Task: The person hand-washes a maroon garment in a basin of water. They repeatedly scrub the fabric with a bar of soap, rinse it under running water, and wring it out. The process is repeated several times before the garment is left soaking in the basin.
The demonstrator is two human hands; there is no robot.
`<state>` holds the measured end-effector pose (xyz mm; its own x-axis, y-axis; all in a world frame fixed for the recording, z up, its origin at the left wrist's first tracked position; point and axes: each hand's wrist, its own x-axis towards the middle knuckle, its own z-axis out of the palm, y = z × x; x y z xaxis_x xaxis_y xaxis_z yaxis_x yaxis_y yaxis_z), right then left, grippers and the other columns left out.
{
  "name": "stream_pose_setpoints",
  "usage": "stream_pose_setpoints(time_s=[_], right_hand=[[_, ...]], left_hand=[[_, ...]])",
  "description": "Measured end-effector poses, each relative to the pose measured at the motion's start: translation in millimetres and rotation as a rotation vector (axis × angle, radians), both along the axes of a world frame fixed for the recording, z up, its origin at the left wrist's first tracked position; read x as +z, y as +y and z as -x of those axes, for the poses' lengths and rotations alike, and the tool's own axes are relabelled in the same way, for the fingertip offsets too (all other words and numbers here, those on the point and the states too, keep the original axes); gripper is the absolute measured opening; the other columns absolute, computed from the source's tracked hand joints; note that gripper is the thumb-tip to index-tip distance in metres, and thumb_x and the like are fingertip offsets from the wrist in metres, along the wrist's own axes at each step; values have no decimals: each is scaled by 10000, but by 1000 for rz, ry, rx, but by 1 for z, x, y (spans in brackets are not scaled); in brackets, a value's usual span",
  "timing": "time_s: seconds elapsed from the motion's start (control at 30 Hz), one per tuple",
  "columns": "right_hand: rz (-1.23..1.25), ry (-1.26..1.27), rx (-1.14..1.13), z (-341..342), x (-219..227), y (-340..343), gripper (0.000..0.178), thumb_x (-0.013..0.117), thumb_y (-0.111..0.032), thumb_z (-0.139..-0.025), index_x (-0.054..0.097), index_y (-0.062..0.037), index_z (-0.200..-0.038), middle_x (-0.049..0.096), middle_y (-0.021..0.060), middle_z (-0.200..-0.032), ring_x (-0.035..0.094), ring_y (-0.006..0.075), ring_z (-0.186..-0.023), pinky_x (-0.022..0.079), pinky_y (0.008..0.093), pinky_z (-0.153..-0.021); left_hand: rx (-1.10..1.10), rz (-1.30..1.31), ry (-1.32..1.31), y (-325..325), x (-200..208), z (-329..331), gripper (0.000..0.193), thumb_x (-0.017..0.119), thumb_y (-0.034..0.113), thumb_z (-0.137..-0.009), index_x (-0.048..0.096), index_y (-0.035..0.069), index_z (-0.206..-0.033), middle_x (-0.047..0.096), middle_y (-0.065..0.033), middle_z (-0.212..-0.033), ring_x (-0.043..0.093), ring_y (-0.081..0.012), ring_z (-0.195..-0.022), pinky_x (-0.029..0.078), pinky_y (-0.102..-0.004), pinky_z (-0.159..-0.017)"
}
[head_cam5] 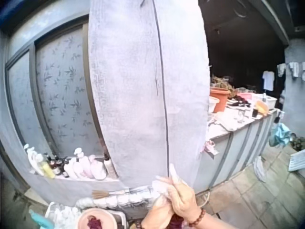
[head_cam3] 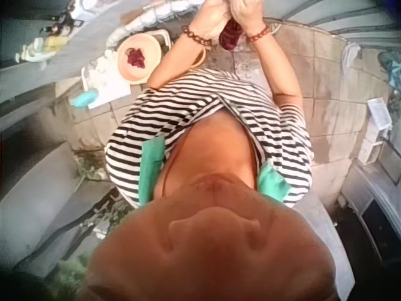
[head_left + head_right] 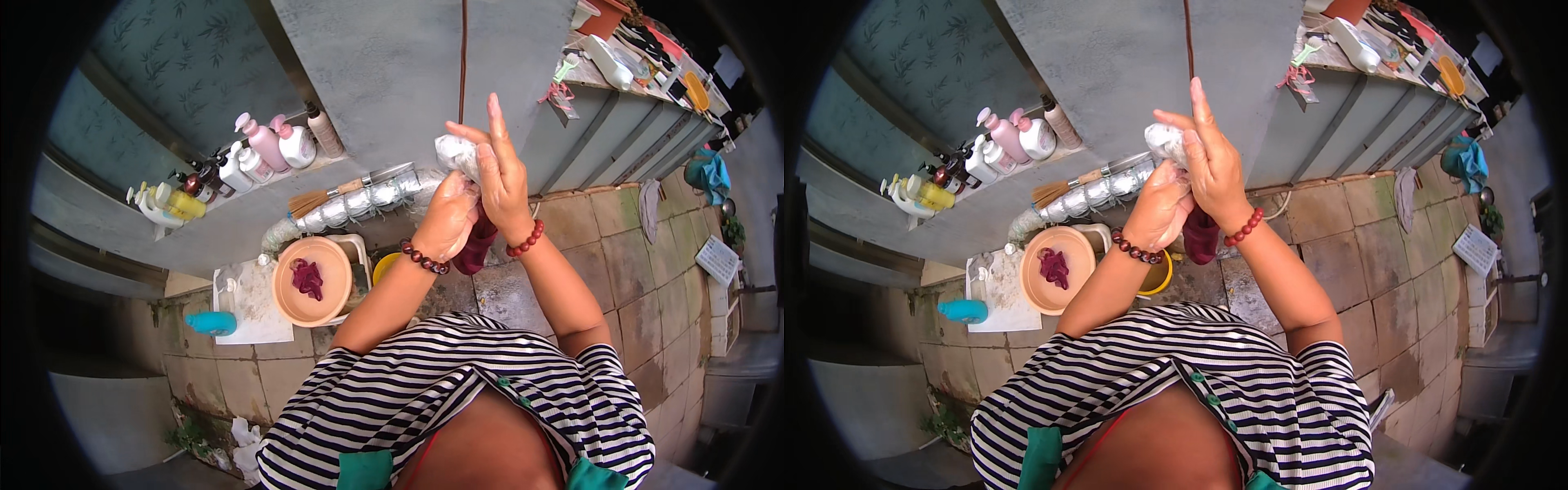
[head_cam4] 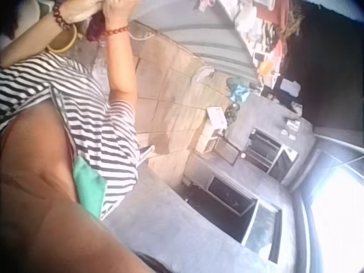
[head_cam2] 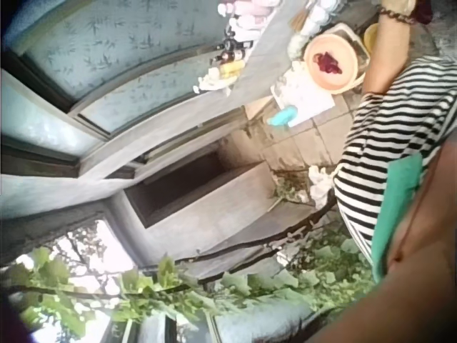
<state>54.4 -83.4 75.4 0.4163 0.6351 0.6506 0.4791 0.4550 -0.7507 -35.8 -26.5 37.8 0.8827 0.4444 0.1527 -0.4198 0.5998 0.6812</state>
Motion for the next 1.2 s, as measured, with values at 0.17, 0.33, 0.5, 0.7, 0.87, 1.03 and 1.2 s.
stream_pose_setpoints(time_s=[0.17, 0.33, 0.5, 0.7, 0.87, 1.03, 1.2], right_hand=[[21, 341, 166, -12, -32, -14, 326, 509, -104, -963, 611, 13, -1250, 592, 133, -1309, 501, 226, -1271, 368, 354, -1080], [113, -237, -51, -12, -21, -20, 247, 666, -72, -851, 713, -70, -1094, 638, 89, -1106, 563, 235, -1095, 414, 370, -1013], [101, -170, 16, -26, -19, -12, 143, 705, -66, -822, 699, -45, -963, 647, 112, -1137, 587, 242, -1100, 441, 363, -985], [65, -193, 81, -21, -25, -21, 180, 713, -28, -815, 730, -51, -992, 659, 132, -1179, 602, 246, -1127, 478, 363, -957], [-16, 23, 14, -38, -18, 2, 200, 665, 52, -834, 751, -49, -985, 627, 109, -1144, 612, 182, -1058, 496, 306, -902], [-117, -267, -171, -12, -35, -23, 280, 701, 35, -755, 763, -114, -984, 671, 93, -1065, 638, 268, -1045, 495, 365, -926], [-62, -254, -207, -30, -9, -4, 292, 668, 37, -763, 756, -123, -990, 672, 94, -1022, 641, 243, -955, 521, 325, -820]], left_hand=[[59, -36, -56, 10, -9, -2, 397, 481, 7, -960, 419, 16, -1352, 493, -94, -1341, 485, -193, -1267, 398, -369, -1082], [-27, 54, 64, 2, -4, 2, 396, 513, -12, -944, 430, 11, -1331, 507, -99, -1313, 517, -209, -1238, 439, -364, -1059], [-49, 1, -10, 8, -6, -2, 441, 509, -34, -931, 400, 28, -1354, 500, -103, -1302, 512, -228, -1243, 442, -367, -1059], [-75, -28, 49, 7, -5, 0, 523, 456, -81, -900, 354, 21, -1402, 477, -108, -1342, 491, -229, -1272, 410, -377, -1081], [-68, -11, -97, -4, 6, -9, 568, 485, -45, -894, 302, -38, -1432, 446, -108, -1394, 417, -213, -1335, 318, -342, -1136], [-70, -44, -41, 5, 8, -1, 512, 478, -61, -892, 371, -17, -1391, 469, -98, -1355, 456, -190, -1295, 365, -342, -1104], [-92, 37, -58, -9, 5, -1, 541, 463, -89, -887, 344, -45, -1413, 464, -123, -1377, 464, -217, -1300, 364, -361, -1113]])
